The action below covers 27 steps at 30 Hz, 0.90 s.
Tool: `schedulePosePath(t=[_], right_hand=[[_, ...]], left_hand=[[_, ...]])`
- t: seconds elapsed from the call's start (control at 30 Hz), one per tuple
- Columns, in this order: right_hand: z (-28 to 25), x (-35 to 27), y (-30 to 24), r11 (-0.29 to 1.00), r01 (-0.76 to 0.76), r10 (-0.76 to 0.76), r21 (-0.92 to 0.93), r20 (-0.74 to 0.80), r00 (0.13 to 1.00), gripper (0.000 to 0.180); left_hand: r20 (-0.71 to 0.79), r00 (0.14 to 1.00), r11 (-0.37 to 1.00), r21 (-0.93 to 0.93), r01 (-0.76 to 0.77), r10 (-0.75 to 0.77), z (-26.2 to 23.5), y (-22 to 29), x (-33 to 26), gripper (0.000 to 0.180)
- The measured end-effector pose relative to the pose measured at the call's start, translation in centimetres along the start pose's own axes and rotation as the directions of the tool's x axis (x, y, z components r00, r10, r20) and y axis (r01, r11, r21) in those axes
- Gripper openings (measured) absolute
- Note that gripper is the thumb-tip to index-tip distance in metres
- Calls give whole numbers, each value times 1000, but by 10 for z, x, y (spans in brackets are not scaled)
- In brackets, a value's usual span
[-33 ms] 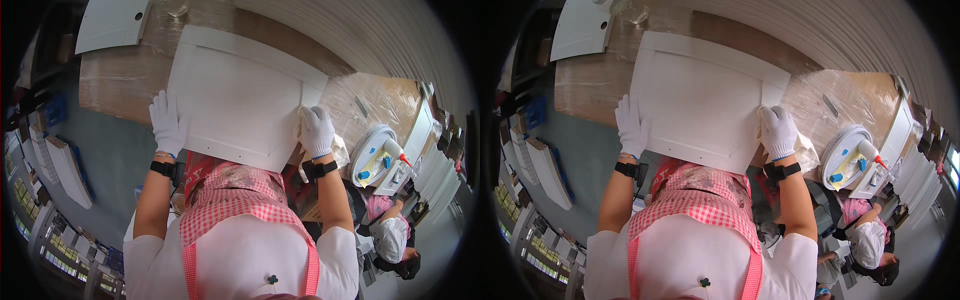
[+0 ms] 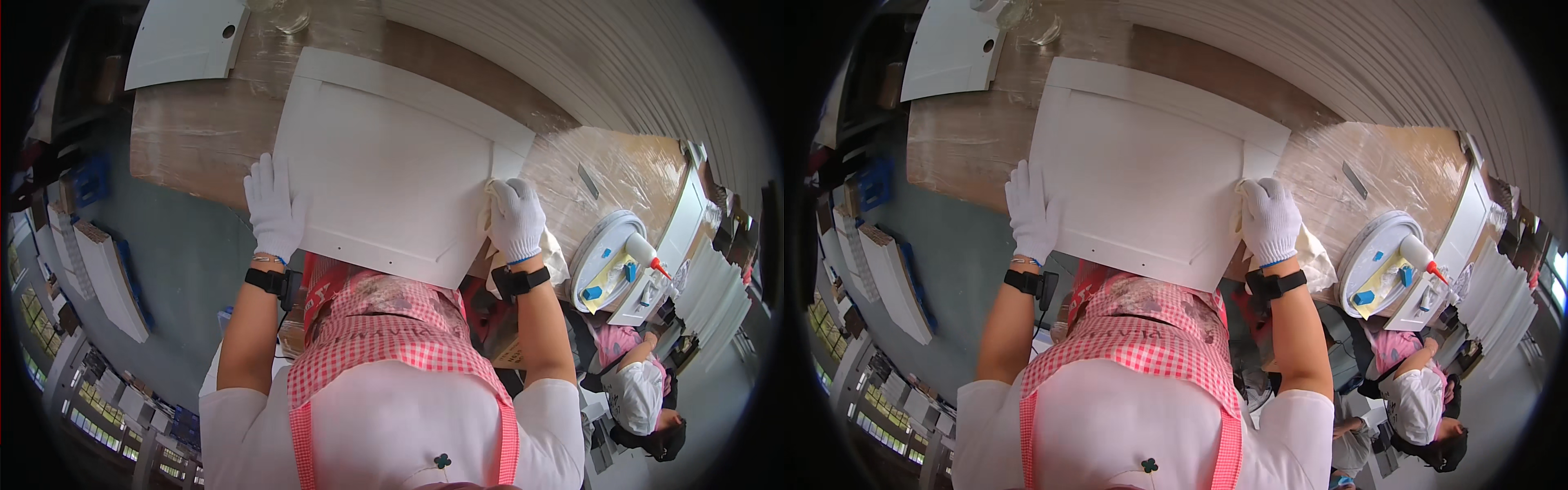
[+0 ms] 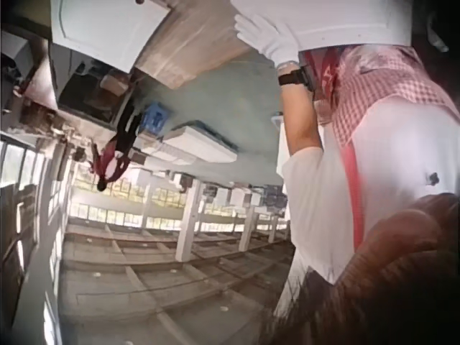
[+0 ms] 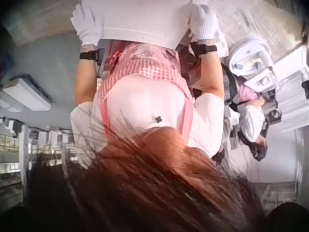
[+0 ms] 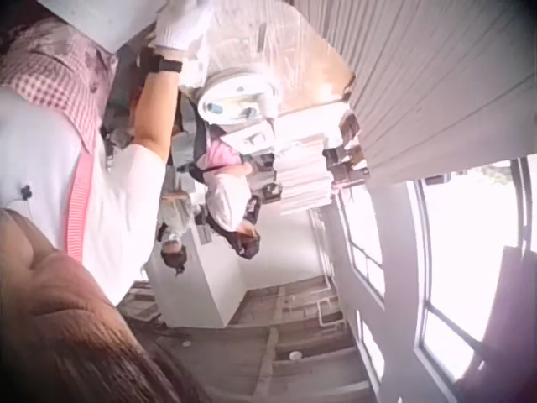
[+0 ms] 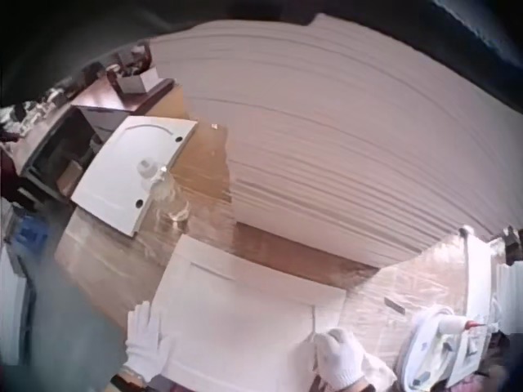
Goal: Cleaning and inspecting wooden cabinet door panels using a liquid solution, a scraper, and a cloth.
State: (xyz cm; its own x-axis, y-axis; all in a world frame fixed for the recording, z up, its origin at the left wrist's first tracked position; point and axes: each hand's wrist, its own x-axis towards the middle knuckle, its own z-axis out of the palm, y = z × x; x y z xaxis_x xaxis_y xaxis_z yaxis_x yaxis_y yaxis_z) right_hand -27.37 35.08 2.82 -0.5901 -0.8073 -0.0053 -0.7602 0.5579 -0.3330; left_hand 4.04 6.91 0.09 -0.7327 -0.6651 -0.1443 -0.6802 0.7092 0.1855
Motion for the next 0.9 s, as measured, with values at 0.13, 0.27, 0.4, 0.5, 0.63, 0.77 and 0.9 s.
schedulePosePath(t=[0.13, 0.27, 0.4, 0.5, 0.63, 0.77, 0.9], right_hand=[[-2, 60, 13, 998, -15, 15, -68, 2, 1000, 25], [-4, 9, 14, 996, 74, -75, 43, 8, 997, 19], [-2, 64, 11, 997, 62, -61, -33, 37, 997, 20], [-15, 31, 10, 996, 94, -94, 12, 55, 994, 18], [-14, 50, 8, 998, 67, -68, 12, 42, 997, 18], [-8, 42, 16, 1000, 29, -29, 7, 9, 1000, 18], [-10, -11, 2, 997, 37, -45, 60, 138, 989, 21]], left_hand=[[23, 1000, 1000, -4, -9, 9, -6, 6, 4, 79], [20, 1000, 999, -47, 3, -2, -7, 8, 1, 79], [1, 999, 999, -25, -32, 32, -2, 2, 0, 80], [-10, 1000, 999, -36, -20, 20, -3, 2, 2, 80], [13, 1000, 999, -49, -22, 22, -4, 0, 4, 80], [-15, 1000, 998, -66, -24, 23, -3, 2, 3, 81], [8, 1000, 999, -35, -8, 8, -1, 2, -1, 79]])
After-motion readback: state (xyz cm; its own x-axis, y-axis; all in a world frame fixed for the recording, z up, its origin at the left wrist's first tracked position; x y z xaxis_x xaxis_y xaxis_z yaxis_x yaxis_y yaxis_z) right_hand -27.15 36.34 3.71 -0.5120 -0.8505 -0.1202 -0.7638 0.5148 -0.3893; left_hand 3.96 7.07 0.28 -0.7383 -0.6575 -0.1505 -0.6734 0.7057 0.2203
